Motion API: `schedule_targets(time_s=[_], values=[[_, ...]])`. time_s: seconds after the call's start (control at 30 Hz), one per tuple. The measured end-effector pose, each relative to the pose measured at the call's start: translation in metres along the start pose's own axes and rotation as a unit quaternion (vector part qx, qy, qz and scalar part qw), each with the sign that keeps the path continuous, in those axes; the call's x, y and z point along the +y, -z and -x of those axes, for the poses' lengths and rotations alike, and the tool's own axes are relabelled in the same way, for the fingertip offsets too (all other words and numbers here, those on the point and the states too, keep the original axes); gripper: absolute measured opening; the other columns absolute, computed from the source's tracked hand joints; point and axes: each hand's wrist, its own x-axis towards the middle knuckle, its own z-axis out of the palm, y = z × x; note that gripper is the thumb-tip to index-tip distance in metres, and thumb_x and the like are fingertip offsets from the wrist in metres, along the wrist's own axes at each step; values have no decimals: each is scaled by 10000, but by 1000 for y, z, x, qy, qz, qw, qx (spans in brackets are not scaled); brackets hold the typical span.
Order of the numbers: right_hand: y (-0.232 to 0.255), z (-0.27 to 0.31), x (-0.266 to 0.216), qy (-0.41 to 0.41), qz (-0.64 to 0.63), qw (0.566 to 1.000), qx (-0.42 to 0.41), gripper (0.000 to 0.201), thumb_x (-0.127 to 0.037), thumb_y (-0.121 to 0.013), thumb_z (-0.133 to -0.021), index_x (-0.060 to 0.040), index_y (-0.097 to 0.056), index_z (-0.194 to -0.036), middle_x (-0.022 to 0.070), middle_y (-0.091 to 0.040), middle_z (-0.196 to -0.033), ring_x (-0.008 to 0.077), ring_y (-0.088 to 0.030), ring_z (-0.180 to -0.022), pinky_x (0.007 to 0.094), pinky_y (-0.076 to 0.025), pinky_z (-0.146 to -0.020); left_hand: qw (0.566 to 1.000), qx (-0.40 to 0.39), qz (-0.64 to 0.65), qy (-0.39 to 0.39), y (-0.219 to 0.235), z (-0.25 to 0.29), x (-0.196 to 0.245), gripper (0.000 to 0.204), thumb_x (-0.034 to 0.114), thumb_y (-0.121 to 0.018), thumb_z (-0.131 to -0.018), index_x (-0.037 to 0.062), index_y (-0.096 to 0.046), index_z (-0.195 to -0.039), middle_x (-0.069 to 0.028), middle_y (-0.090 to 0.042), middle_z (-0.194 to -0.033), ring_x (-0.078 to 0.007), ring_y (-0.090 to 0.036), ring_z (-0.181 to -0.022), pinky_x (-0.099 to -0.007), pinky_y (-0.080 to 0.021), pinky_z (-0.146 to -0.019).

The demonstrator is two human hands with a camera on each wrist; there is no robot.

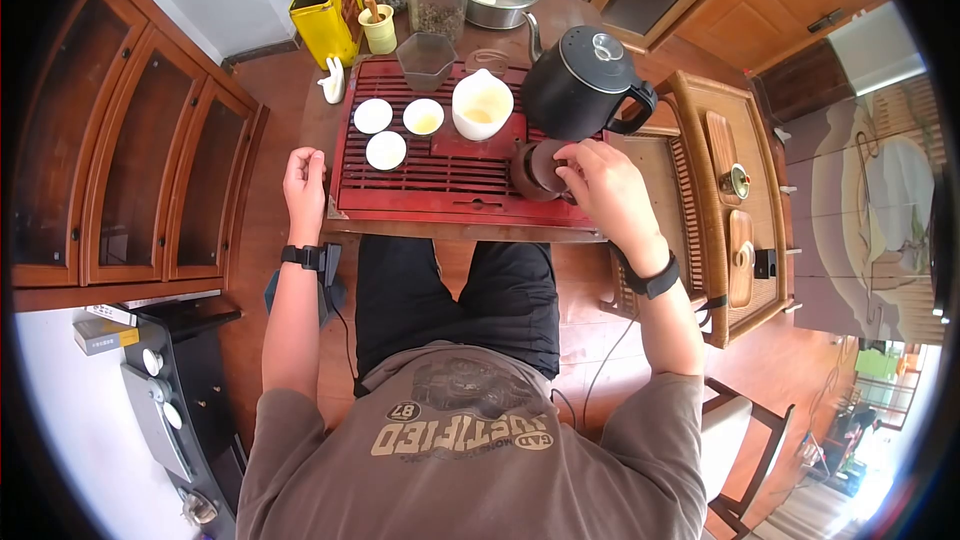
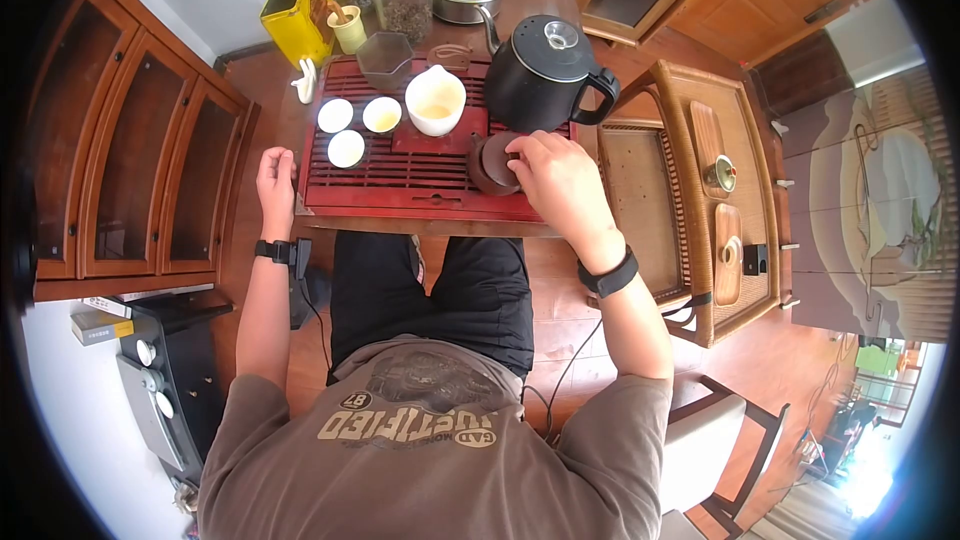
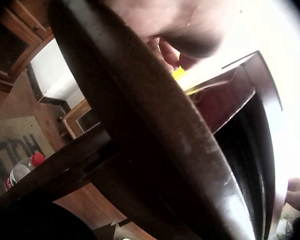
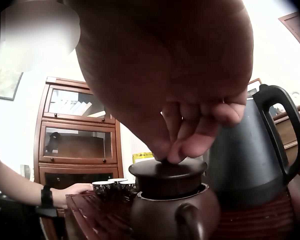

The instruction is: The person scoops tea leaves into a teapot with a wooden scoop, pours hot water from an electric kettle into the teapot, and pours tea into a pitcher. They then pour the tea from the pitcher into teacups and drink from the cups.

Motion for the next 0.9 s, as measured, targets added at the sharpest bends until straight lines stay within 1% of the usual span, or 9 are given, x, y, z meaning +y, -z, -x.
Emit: schedule_targets(time_s=[0.03,0.27,0.33,0.47,0.57,0.63,0.73,0.83,0.9], values=[[-1,0,0,12,12,1000,-1,134,-100,-742,-864,-66,-703,-988,99,-676,-888,307,-674,-873,419,-542,-821,1000,1,2,0,0,0,0,87,131,-606,-1064,51,-626,-1036,30,-566,-855,-61,-515,-771,-234,-435,-703],[-5,-3,-2,17,34,999,1,134,-97,-740,-856,-68,-704,-981,89,-674,-892,300,-673,-874,414,-542,-824,1000,1,14,3,1,-2,-5,103,141,-625,-1063,44,-618,-1029,40,-566,-848,-49,-520,-760,-223,-448,-687],[-7,-4,-1,33,47,998,6,134,-96,-739,-855,-68,-705,-982,86,-672,-892,297,-671,-871,410,-540,-822,1000,0,7,1,1,-2,-3,105,142,-625,-1063,44,-616,-1026,40,-566,-846,-50,-521,-759,-223,-447,-686],[-2,-6,-2,22,60,998,7,131,-95,-738,-854,-69,-706,-978,82,-670,-892,292,-669,-868,407,-535,-819,1000,4,6,-1,0,-1,-1,103,140,-625,-1062,46,-615,-1021,41,-566,-844,-50,-520,-758,-223,-445,-685],[3,-8,-4,15,64,998,7,132,-92,-743,-844,-68,-707,-968,79,-670,-891,288,-669,-868,405,-531,-817,1000,-3,14,10,0,-1,-1,80,117,-595,-1063,52,-625,-1028,32,-561,-857,-56,-509,-772,-225,-428,-705],[5,-8,-6,49,60,997,-1,131,-93,-748,-837,-66,-706,-958,76,-669,-884,286,-669,-864,406,-530,-818,1000,-4,11,6,0,0,1,79,118,-594,-1064,54,-624,-1028,34,-559,-856,-55,-504,-771,-222,-423,-704],[-1,-7,-4,64,55,996,-10,136,-96,-753,-832,-65,-707,-957,76,-667,-876,286,-669,-865,403,-532,-819,1000,-7,15,8,0,0,0,79,119,-594,-1065,55,-625,-1033,35,-557,-854,-54,-503,-768,-222,-422,-701],[-2,-9,-5,54,67,996,-10,132,-100,-750,-837,-64,-708,-957,77,-671,-878,290,-673,-866,403,-535,-818,1000,-2,14,0,1,-1,-4,96,140,-631,-1058,49,-618,-1029,41,-565,-844,-48,-518,-756,-220,-444,-684],[-5,-9,-1,49,70,996,-2,126,-101,-746,-843,-66,-709,-958,80,-673,-879,292,-674,-864,402,-537,-816,1000,-1,15,0,1,-2,-5,96,140,-632,-1058,50,-618,-1029,42,-565,-845,-48,-518,-757,-219,-444,-684]])
